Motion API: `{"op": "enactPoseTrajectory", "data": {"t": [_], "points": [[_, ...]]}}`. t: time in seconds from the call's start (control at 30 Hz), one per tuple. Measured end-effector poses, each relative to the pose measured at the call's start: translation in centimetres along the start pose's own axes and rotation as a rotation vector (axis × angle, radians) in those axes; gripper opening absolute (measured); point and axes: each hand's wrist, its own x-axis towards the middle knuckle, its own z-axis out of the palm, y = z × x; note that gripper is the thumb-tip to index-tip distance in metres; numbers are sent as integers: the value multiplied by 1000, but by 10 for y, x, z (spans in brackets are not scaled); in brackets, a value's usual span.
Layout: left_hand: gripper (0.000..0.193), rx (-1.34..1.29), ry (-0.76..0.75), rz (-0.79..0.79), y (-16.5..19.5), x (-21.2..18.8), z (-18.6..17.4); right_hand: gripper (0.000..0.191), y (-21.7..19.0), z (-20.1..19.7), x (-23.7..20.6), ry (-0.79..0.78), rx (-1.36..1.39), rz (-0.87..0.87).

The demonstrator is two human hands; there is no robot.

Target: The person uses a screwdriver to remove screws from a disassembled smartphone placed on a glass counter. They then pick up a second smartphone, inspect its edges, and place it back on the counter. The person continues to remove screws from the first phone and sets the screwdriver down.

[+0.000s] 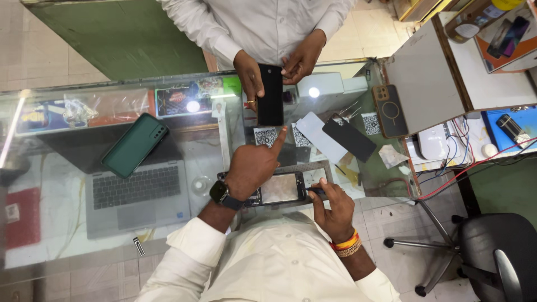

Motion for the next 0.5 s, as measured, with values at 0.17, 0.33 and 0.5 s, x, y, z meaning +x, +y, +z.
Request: {"op": "enactPoseTrajectory", "data": {"t": [0.17, 0.33, 0.5], "points": [[78, 54, 13, -11, -2, -1, 12, 60, 2, -1, -2, 10, -5, 12], [74, 82, 92, -7, -7, -16, 12, 61, 7, -3, -4, 6, -10, 29], [67, 87, 111, -49, -9, -27, 9, 62, 9, -3, -3, -12, -12, 24]]}}
